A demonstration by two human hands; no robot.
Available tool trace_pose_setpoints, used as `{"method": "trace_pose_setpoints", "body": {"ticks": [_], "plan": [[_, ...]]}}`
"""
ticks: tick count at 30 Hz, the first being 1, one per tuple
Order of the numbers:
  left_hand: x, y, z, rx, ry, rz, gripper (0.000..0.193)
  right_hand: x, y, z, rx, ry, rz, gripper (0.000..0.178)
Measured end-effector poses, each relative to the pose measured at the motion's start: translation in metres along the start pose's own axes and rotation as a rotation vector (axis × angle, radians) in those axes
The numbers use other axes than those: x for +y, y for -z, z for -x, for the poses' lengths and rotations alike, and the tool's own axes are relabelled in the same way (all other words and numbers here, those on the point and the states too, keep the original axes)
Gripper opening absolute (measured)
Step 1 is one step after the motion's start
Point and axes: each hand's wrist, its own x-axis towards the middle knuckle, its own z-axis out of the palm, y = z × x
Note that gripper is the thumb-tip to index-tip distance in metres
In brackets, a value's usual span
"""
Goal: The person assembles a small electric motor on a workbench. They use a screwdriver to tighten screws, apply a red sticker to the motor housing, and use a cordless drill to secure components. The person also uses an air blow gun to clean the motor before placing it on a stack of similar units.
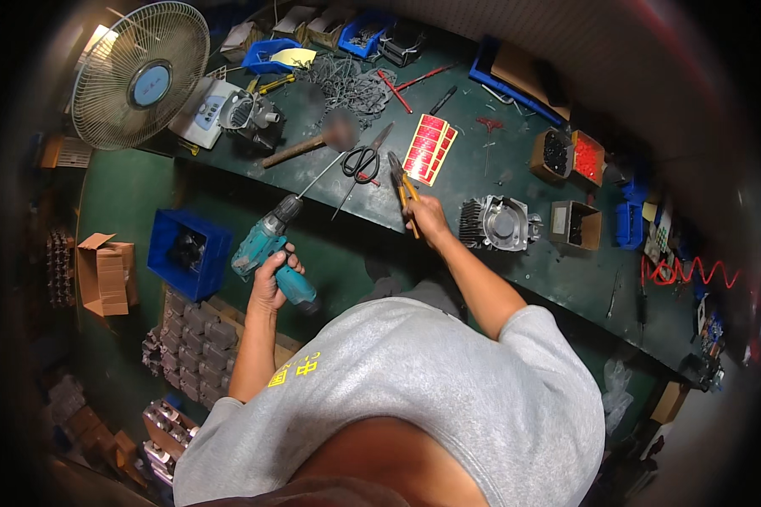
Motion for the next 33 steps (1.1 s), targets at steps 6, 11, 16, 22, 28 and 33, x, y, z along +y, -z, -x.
{"method": "trace_pose_setpoints", "body": {"ticks": [6, 11, 16, 22, 28, 33], "plan": [[0.010, -0.011, -0.011, -0.025, 0.006, -0.044, 0.031, -0.048, -0.008, 0.048, -0.140, 0.134, -0.009, 0.020], [0.013, -0.019, -0.016, -0.054, 0.016, -0.083, 0.033, -0.063, -0.005, 0.052, -0.129, 0.157, 0.129, 0.042], [0.012, -0.034, -0.021, -0.063, 0.013, -0.116, 0.031, -0.078, 0.000, 0.063, -0.197, 0.195, 0.205, 0.054], [0.008, -0.041, -0.019, -0.052, 0.038, -0.139, 0.031, -0.091, -0.003, 0.067, -0.191, 0.355, 0.329, 0.055], [0.006, -0.044, -0.017, -0.050, 0.044, -0.146, 0.031, -0.098, 0.000, 0.068, -0.171, 0.345, 0.384, 0.053], [0.007, -0.046, -0.014, -0.048, 0.041, -0.155, 0.032, -0.096, -0.001, 0.066, -0.164, 0.333, 0.334, 0.051]]}}
